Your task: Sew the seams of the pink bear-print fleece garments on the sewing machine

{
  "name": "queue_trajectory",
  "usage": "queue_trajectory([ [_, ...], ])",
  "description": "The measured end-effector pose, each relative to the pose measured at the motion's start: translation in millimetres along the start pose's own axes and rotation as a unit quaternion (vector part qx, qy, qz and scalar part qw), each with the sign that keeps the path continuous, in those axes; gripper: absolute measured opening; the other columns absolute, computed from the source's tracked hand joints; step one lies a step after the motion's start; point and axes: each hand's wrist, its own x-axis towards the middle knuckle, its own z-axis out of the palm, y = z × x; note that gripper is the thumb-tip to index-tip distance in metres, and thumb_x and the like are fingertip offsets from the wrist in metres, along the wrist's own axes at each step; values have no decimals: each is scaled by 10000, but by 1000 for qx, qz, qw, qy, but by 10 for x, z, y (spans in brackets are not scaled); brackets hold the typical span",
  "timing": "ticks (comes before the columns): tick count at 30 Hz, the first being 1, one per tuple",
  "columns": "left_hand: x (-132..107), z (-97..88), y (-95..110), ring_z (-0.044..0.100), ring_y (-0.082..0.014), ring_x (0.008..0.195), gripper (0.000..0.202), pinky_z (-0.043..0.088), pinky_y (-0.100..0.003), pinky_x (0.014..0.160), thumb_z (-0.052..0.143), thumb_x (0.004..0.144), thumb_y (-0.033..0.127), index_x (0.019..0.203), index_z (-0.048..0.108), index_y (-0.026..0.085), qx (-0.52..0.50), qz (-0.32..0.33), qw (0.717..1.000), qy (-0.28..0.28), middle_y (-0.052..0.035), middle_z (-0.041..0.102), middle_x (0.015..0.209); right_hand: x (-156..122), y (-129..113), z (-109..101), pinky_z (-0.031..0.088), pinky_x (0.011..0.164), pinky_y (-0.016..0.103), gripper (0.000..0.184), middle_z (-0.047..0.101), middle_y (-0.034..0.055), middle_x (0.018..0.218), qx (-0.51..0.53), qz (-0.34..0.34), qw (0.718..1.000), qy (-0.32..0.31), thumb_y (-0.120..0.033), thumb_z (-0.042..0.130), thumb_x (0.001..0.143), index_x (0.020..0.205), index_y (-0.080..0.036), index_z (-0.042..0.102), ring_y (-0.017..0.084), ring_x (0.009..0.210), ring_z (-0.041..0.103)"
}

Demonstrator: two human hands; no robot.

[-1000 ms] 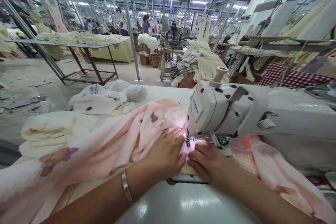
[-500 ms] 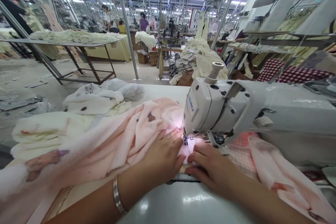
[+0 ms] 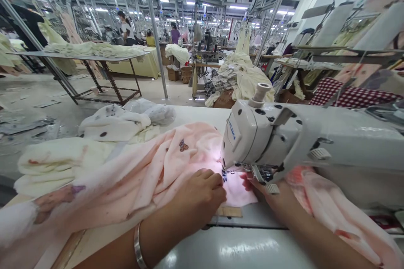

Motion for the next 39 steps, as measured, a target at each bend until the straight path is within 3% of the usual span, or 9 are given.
queue_trajectory([
  [4,-32,41,-15,463,-154,779,178,384,-297,704,448,915,154,791,573,176,-13,-10,1000,15,-19,571,873,3,55,-23,548,584,299,401,681,53,681,-23,-17,999,20,-359,352,919,763,-185,678,191,674,666],
  [10,-13,30,-29,496,-140,784,199,381,-314,752,466,918,168,778,605,198,-45,-25,998,43,4,600,862,-63,15,-32,480,783,509,275,679,105,889,-145,-76,986,29,-443,536,833,880,-213,679,308,884,617],
  [15,106,1,-54,537,-158,849,155,412,-317,803,533,896,222,784,632,179,-12,-87,995,52,-16,619,886,24,69,-21,482,721,413,127,686,65,818,-191,-95,976,39,-328,595,819,795,-227,669,260,804,614],
  [19,216,-126,-201,530,-158,777,174,426,-293,735,536,867,142,721,626,170,19,-87,996,17,-18,586,791,62,142,5,478,705,393,92,692,40,758,-214,-103,970,50,-279,604,804,812,-229,680,256,780,615],
  [23,176,-317,-328,486,-242,1067,163,376,-396,919,536,822,69,896,640,171,86,-64,994,-22,-85,572,1098,49,176,-4,469,720,407,128,700,56,823,-221,-120,966,65,-278,584,814,874,-219,680,277,844,608],
  [27,-25,-372,6,609,-290,774,370,486,-362,596,686,754,262,1062,609,72,194,-162,957,-144,-194,611,959,-9,71,-69,442,682,370,196,684,64,765,-213,-172,960,67,-255,486,872,859,-210,676,241,777,597],
  [31,-134,-325,461,563,-220,475,307,394,-281,387,683,758,297,970,657,76,234,-173,932,-215,-136,602,746,-128,-159,-65,394,681,323,198,646,33,749,-167,-264,950,-20,-257,460,901,931,-225,653,187,734,550],
  [34,-123,-314,525,604,-230,562,325,423,-272,435,681,773,312,1018,656,99,226,-176,931,-224,-121,611,771,-195,-253,14,318,611,308,166,572,18,673,-147,-291,939,-109,-241,475,894,868,-211,636,173,672,465],
  [39,-5,-483,294,622,-270,769,379,474,-338,612,645,812,316,1148,606,146,166,-234,928,-238,-137,624,943,-187,-202,123,285,644,322,174,575,26,714,-158,-265,946,-103,-236,458,909,945,-209,626,180,712,450],
])
